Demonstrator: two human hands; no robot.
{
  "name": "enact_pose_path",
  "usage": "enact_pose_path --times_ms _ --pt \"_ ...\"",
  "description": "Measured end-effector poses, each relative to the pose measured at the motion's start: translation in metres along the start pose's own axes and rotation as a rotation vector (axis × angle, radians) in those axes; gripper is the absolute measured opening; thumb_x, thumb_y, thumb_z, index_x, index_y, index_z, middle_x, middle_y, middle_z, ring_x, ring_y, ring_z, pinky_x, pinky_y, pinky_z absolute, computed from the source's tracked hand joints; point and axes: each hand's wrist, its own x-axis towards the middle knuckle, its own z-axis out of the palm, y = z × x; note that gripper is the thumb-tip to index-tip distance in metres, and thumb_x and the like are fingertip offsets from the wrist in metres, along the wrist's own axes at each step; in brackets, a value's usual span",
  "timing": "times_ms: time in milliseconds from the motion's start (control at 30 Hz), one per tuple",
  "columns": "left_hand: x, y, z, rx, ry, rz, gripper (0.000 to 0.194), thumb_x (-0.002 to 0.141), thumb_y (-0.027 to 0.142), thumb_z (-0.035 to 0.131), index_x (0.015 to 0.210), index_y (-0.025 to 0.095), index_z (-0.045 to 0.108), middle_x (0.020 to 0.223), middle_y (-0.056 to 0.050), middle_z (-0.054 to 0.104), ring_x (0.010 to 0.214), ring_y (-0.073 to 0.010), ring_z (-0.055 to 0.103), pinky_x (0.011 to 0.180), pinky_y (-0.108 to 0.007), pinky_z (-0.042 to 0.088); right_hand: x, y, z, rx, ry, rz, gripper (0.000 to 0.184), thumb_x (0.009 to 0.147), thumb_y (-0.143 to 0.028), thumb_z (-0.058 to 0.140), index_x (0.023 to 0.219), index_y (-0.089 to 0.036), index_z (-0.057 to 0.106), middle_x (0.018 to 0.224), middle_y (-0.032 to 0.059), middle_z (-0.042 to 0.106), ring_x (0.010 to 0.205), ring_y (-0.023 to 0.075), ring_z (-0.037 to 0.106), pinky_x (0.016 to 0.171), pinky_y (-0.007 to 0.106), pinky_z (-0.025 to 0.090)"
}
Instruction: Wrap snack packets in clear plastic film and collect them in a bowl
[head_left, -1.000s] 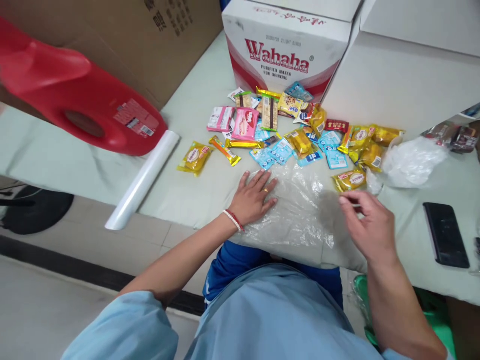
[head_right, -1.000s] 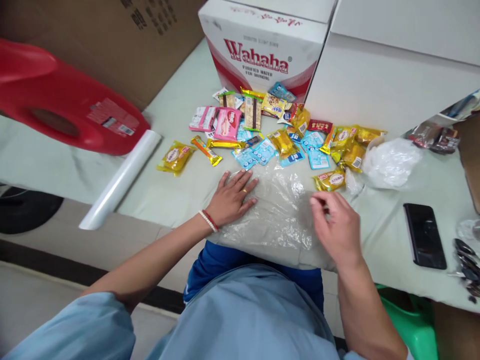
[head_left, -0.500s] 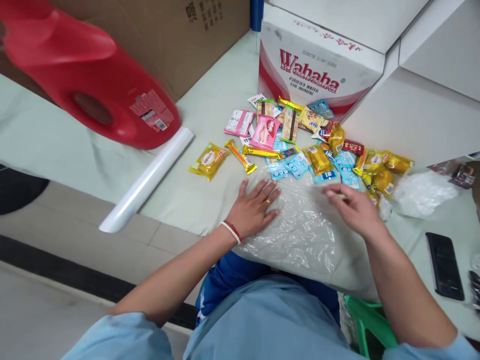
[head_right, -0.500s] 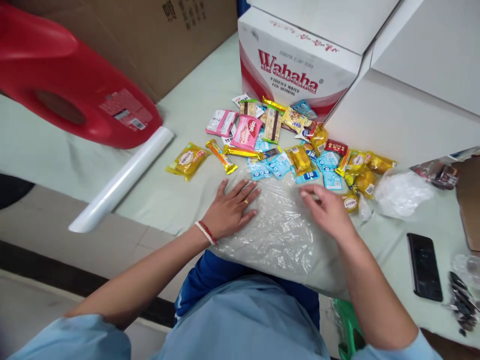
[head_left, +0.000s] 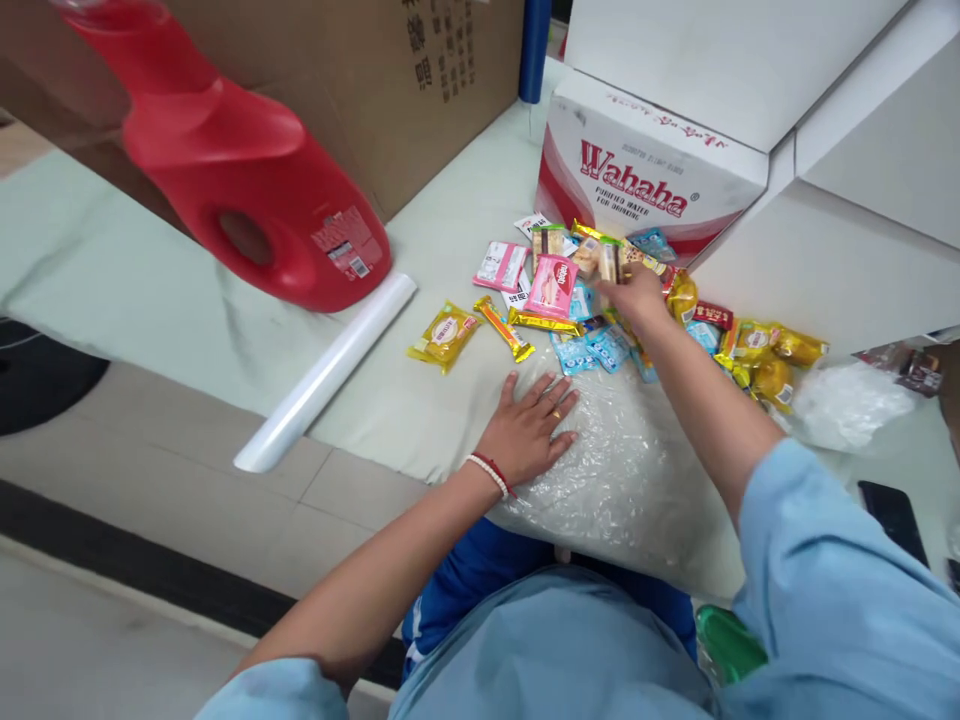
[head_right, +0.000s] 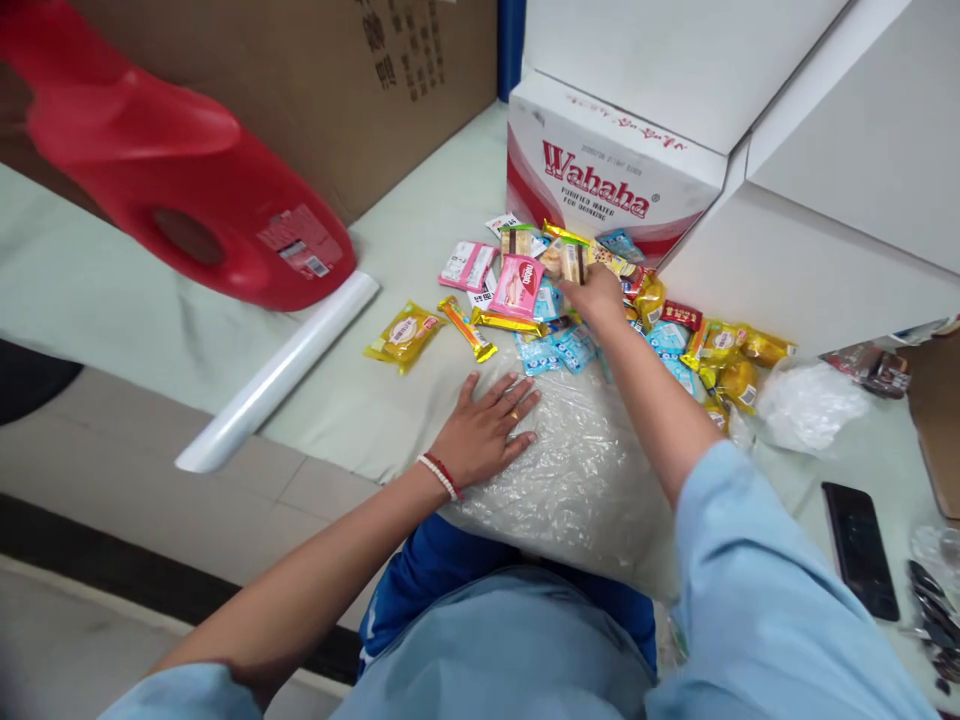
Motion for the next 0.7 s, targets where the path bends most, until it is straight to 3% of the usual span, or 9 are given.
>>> enact_pose_path --times_ms 67,200,300,367,433,500,567,633,700 --pt "0.0 -0.001 0.0 -0.017 0.006 0.002 0.057 0.107 0.054 0.038 0.158 0.029 0.044 0.166 -0.008 0.043 0.157 -0.0291 0.034 0.128 -0.07 0.01 -0.042 0.015 -0.027 0.107 -0.056 -0.166 0.067 0.079 -0.055 0.078 0.134 -0.019 0.063 0.113 0.0115 0.073 0.088 0.0267 0.068 0.082 0.043 0.058" --pt "-0.001 -0.001 -0.002 -0.048 0.01 0.005 0.054 0.108 0.05 0.037 0.157 0.029 0.045 0.167 -0.007 0.042 0.158 -0.0286 0.033 0.129 -0.069 0.009 -0.149 0.043 -0.066 -0.007 -0.495 -0.466 0.068 0.079 -0.047 0.083 0.141 -0.028 0.063 0.116 0.0093 0.071 0.094 0.0268 0.069 0.085 0.04 0.058" --pt "-0.001 -0.001 -0.003 -0.057 0.013 -0.002 0.051 0.109 0.042 0.036 0.158 0.031 0.045 0.166 -0.005 0.043 0.157 -0.0281 0.035 0.129 -0.069 0.011 -0.207 0.059 -0.065 -0.135 -0.604 -0.438 0.064 0.087 -0.035 0.076 0.148 -0.032 0.056 0.126 0.0096 0.067 0.107 0.0275 0.071 0.089 0.038 0.059" --pt "0.0 -0.001 -0.004 -0.059 0.016 -0.008 0.05 0.109 0.038 0.035 0.158 0.031 0.045 0.166 -0.005 0.043 0.157 -0.0273 0.035 0.129 -0.069 0.011 -0.218 0.065 -0.059 -0.169 -0.614 -0.432 0.064 0.088 -0.036 0.075 0.149 -0.033 0.056 0.135 0.0104 0.063 0.111 0.0279 0.071 0.088 0.038 0.06" --pt "0.0 -0.001 -0.003 -0.058 0.019 -0.009 0.05 0.109 0.037 0.035 0.158 0.031 0.045 0.167 -0.004 0.043 0.157 -0.0266 0.034 0.13 -0.068 0.01 -0.205 0.062 -0.057 -0.144 -0.579 -0.471 0.06 0.09 -0.043 0.073 0.147 -0.031 0.058 0.14 0.0119 0.061 0.114 0.0289 0.07 0.091 0.039 0.059" --pt "0.0 -0.001 -0.002 -0.054 0.023 -0.007 0.05 0.109 0.037 0.036 0.158 0.032 0.045 0.167 -0.004 0.043 0.158 -0.0263 0.034 0.13 -0.068 0.009 -0.169 0.047 -0.056 -0.107 -0.472 -0.506 0.049 0.094 -0.049 0.067 0.139 -0.027 0.064 0.133 0.013 0.065 0.112 0.0297 0.069 0.094 0.041 0.057" --pt "0.0 -0.001 -0.001 -0.051 0.025 -0.011 0.05 0.109 0.038 0.037 0.157 0.032 0.045 0.166 -0.004 0.043 0.158 -0.0266 0.034 0.13 -0.068 0.009 -0.118 0.022 -0.05 -0.119 -0.328 -0.49 0.037 0.098 -0.049 0.06 0.12 -0.023 0.073 0.111 0.0117 0.073 0.101 0.0296 0.07 0.092 0.042 0.055" --pt "0.0 0.0 -0.001 -0.053 0.022 -0.017 0.05 0.109 0.04 0.036 0.157 0.032 0.045 0.166 -0.004 0.044 0.158 -0.0266 0.033 0.13 -0.068 0.009 -0.06 -0.008 -0.035 -0.161 -0.219 -0.421 0.036 0.097 -0.048 0.059 0.114 -0.02 0.073 0.097 0.0111 0.075 0.098 0.0314 0.07 0.094 0.044 0.053" --pt "0.001 -0.001 -0.001 -0.058 0.016 -0.018 0.05 0.109 0.04 0.035 0.157 0.03 0.045 0.166 -0.005 0.044 0.158 -0.0265 0.033 0.13 -0.069 0.009 -0.003 -0.038 -0.009 -0.224 -0.099 -0.385 0.044 0.096 -0.051 0.059 0.121 -0.016 0.069 0.106 0.0155 0.073 0.112 0.0373 0.064 0.103 0.054 0.048"
